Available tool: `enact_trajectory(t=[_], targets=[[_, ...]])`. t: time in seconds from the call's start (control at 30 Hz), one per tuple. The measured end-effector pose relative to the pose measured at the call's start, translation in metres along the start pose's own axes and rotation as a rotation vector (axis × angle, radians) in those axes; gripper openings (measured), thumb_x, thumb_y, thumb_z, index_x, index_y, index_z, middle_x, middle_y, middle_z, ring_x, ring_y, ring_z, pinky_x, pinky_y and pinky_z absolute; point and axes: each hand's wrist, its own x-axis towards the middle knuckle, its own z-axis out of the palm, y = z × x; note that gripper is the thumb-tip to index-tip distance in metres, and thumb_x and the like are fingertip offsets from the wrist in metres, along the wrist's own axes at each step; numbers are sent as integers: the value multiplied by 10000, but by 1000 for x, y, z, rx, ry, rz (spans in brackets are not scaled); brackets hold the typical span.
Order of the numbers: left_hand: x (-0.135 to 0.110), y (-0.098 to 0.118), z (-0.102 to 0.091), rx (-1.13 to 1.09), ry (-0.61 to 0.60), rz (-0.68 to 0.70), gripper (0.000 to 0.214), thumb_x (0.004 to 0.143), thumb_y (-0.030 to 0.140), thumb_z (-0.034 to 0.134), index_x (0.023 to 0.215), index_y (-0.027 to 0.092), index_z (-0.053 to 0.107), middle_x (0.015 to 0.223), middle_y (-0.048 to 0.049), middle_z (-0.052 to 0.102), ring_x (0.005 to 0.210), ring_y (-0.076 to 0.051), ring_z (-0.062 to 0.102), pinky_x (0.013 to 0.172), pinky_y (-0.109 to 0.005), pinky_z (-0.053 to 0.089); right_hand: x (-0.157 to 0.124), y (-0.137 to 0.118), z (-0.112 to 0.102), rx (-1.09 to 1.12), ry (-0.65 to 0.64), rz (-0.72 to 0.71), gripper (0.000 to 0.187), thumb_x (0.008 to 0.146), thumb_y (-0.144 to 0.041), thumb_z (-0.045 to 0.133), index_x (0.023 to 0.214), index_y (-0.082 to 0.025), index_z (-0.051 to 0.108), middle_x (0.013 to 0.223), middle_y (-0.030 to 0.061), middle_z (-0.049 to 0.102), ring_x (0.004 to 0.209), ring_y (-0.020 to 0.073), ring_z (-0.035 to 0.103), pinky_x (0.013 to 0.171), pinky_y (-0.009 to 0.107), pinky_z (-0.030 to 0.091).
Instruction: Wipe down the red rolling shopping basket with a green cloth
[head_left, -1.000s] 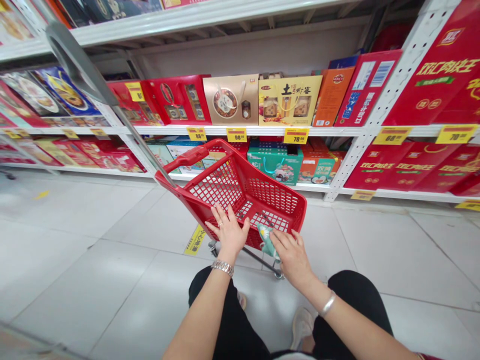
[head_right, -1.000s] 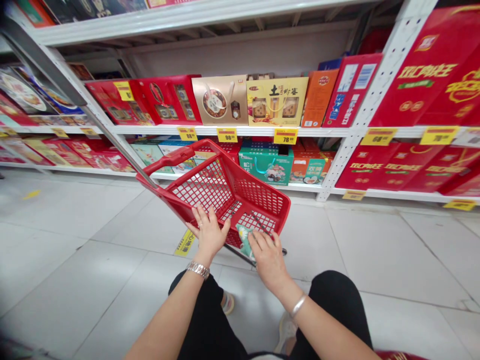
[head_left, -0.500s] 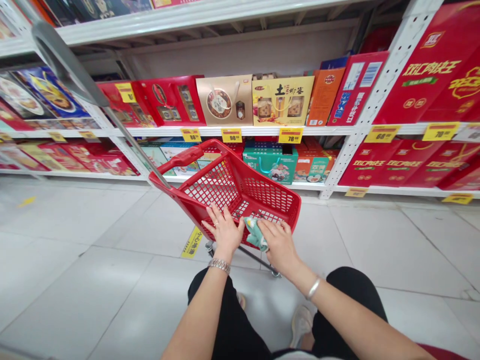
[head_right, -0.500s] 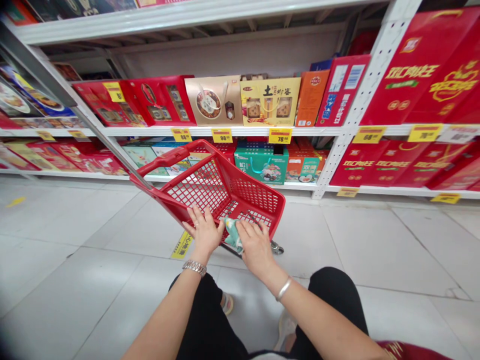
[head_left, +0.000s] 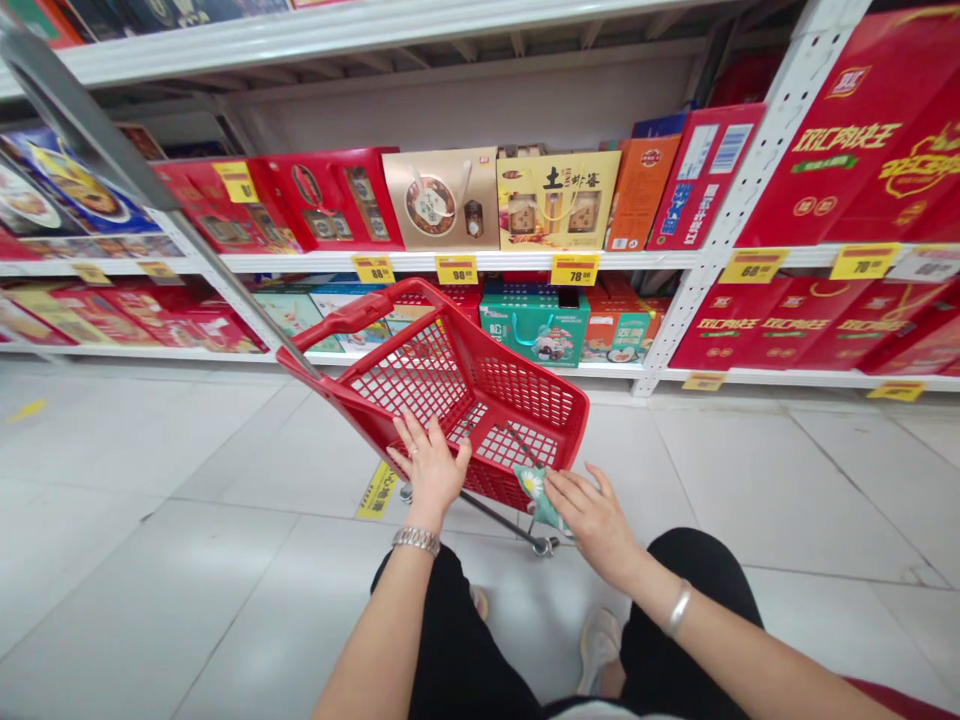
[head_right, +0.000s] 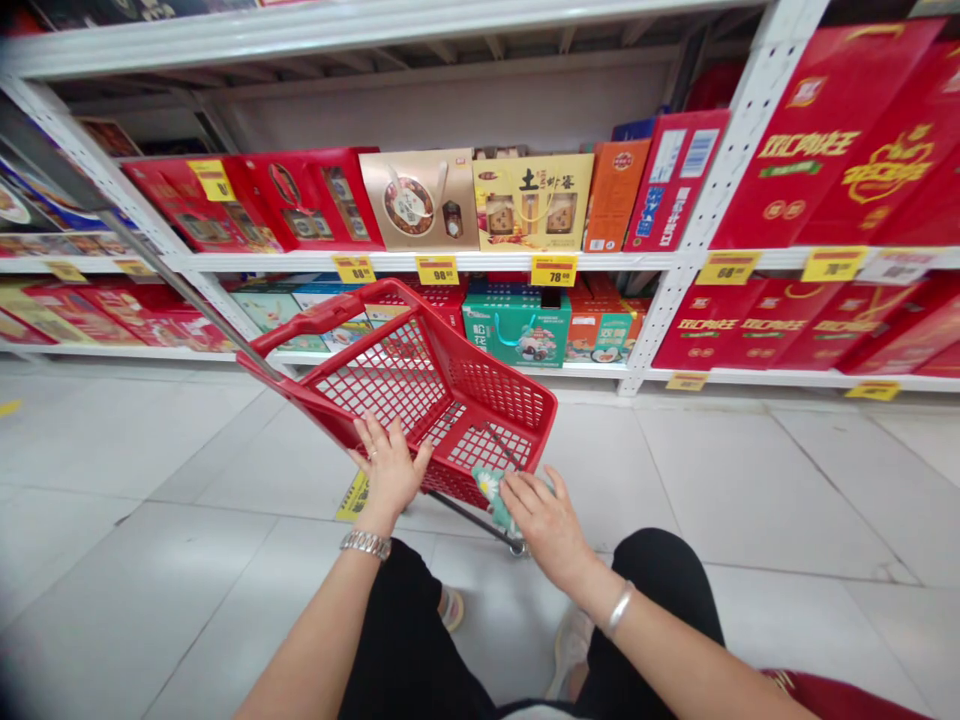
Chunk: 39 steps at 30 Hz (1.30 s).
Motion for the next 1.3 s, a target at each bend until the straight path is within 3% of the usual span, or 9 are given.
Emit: enact_trajectory(t=[0.1,0.2,0.43,0.57,0.77,0.93,1.07,1.17,1.3], targets=[[4,-3,1,-29,-20,-12,721,935,401,539,1532,5,453,1713,-347,61,1604,-462,-3,1205,-740,141,-9,20,-5,-21,-19,18,606,886,4,573,1429,-261,612,1410,94,684,1238,234,616,1176,498,295],[6,-6,2,-44,-38,-15,731,921,387,554,1534,4,447,1712,-350,49,1601,-469,-15,1205,-740,146,1,29,-9,-22,-30,113,704,811,42,563,1447,-257,603,1410,102,683,1231,248,619,1177,507,286],[6,-11,-5,-32,-43,-21,721,929,377,551,1538,5,444,1715,-342,71,1601,-465,5,1207,-734,143,48,6,-14,177,-207,64,702,774,66,528,1387,-253,652,1422,91,677,1279,237,601,1110,452,370],[8,-13,-11,-24,-74,-35,731,935,369,544,1550,-9,428,1712,-345,61,1599,-463,-13,1215,-724,129,40,18,-15,174,-257,86,694,794,93,481,1336,-294,677,1383,67,704,1268,221,618,1151,497,334],[4,-2,-8,32,-19,-37,689,934,365,561,1504,-18,496,1694,-366,115,1597,-471,39,1210,-735,134,25,42,-22,70,-170,204,758,705,104,481,1360,-237,657,1389,99,697,1238,241,646,1148,519,347],[-8,17,6,68,88,3,692,959,431,544,1471,-34,533,1665,-392,196,1581,-508,115,1185,-771,158,57,4,-18,125,-43,253,746,718,51,525,1416,-198,606,1405,127,681,1274,254,619,1122,457,379],[-19,33,15,98,166,28,706,970,483,532,1460,-24,556,1651,-388,250,1566,-525,173,1164,-798,174,78,-26,0,102,-90,238,731,706,57,533,1398,-163,612,1415,145,670,1213,280,634,1083,463,400],[-28,38,18,129,191,52,696,972,535,518,1456,40,590,1654,-346,295,1564,-507,214,1161,-818,125,71,-20,6,49,-118,230,694,702,69,520,1343,-167,648,1338,135,712,1103,277,664,1003,435,442],[-29,28,11,142,191,115,665,983,570,484,1492,153,581,1679,-259,314,1579,-445,235,1183,-798,89,33,19,-2,-16,-72,198,728,650,95,487,1287,-209,664,1262,96,749,1118,258,671,1026,424,417]])
